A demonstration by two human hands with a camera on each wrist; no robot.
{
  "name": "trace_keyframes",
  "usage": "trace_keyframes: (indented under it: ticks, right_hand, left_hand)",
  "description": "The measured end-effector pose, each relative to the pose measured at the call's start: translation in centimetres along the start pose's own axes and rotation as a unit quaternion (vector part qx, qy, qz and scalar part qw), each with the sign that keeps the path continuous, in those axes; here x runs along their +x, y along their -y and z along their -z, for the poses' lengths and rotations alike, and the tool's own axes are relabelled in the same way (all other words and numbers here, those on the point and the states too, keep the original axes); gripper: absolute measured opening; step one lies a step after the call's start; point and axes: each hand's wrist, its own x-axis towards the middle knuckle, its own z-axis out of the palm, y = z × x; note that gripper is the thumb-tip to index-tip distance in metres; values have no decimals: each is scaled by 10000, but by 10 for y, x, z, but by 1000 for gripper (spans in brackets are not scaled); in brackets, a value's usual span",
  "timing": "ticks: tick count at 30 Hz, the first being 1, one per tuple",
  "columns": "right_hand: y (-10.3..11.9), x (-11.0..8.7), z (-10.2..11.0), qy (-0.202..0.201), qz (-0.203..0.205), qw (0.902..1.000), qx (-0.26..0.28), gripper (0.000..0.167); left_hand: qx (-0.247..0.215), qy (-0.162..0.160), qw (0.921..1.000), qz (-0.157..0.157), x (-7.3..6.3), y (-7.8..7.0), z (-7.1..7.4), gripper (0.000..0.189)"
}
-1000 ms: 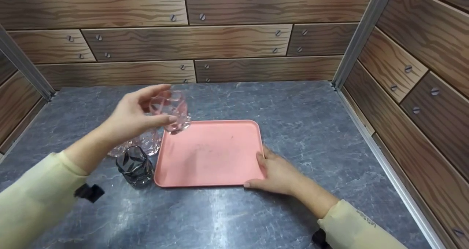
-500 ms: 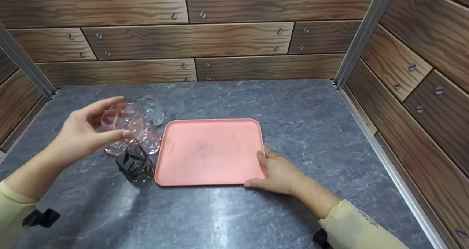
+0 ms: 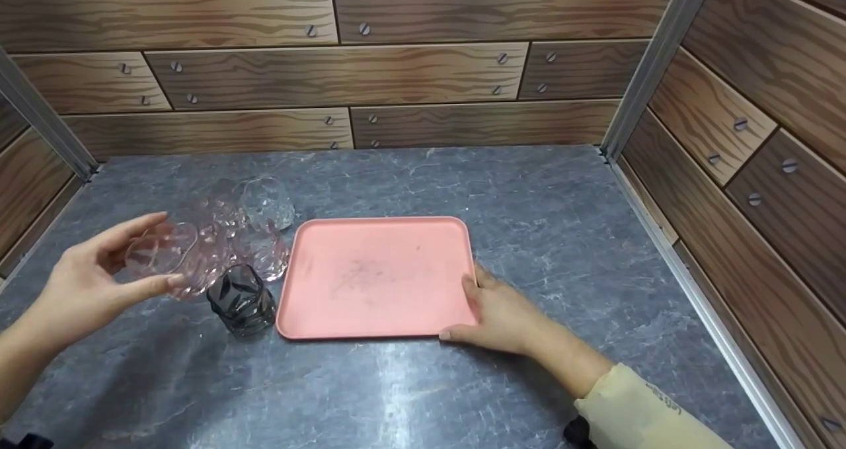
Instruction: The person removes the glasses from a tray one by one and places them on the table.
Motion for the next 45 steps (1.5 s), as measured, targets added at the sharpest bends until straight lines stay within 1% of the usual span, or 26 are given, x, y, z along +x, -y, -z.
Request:
trace_keyframes:
  ticks: [5, 10, 14, 22, 29, 33, 42, 45]
  right_hand:
    - [0, 0, 1, 6, -24, 10000, 16, 113]
    - [0, 0, 1, 19, -35, 10000, -12, 113]
    - [0, -1, 2, 6, -46, 10000, -20, 113]
    - [0, -2, 1, 4, -40, 10000, 12, 113]
    - [1, -3, 1, 23, 36, 10000, 56, 111]
    - [2, -1, 2, 40, 34, 10000, 84, 112]
    - [3, 2, 3, 125, -50, 9999, 85, 114]
    - [2, 2, 3, 104, -35, 9999, 91, 113]
  left_hand:
    - [119, -152, 9998, 83, -13, 18, 4, 88]
    - [218, -207, 9995, 89, -22, 35, 5, 86]
    - [190, -75, 9994, 270, -26, 47, 3, 87]
    - [-17, 216, 9975, 675, -30, 66, -6, 91]
    - [-80, 398, 9953, 880, -32, 74, -11, 94]
    - [-98, 423, 9944, 959, -32, 77, -13, 95]
    - [-305, 466, 9938, 967, -34, 83, -13, 96]
    - [-264, 484, 9941, 937, -34, 83, -13, 94]
